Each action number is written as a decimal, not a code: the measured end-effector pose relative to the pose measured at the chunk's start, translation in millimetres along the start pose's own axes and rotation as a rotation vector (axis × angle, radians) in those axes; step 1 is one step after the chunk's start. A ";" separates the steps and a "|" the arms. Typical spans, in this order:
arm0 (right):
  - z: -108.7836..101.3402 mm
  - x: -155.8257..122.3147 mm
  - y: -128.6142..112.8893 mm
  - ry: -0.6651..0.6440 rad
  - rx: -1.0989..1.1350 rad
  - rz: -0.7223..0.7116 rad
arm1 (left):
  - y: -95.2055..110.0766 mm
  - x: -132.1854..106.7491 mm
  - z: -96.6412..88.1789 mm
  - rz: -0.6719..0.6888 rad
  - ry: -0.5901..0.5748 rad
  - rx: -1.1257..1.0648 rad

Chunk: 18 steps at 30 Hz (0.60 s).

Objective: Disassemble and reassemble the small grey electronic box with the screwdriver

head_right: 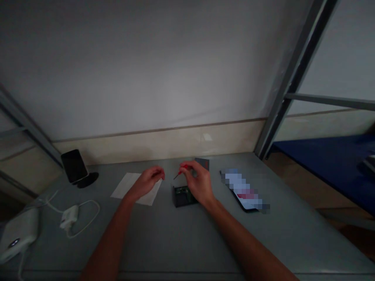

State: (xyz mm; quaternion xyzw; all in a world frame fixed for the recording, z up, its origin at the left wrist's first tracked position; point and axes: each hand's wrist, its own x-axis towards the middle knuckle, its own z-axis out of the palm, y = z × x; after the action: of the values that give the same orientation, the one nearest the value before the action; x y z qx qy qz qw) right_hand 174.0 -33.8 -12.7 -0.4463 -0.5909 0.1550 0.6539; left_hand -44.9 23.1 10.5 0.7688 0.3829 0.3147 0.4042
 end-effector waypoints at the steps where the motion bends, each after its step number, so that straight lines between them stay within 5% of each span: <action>1: -1.6 1.1 -1.1 0.045 0.039 0.020 | -3.7 3.8 7.5 -0.022 0.027 -0.093; 8: -3.5 2.6 -6.2 0.141 0.195 0.098 | -21.0 12.9 41.7 -0.122 0.028 -0.548; 18: -1.3 1.4 -5.4 0.075 0.150 0.102 | -23.1 12.2 48.8 -0.132 -0.006 -0.530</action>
State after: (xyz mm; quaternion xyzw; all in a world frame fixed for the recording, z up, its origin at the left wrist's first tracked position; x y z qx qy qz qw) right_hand 173.8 -36.3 -7.6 -0.4311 -0.5294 0.2149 0.6984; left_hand -7.7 23.6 -30.5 0.6107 0.3352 0.3743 0.6120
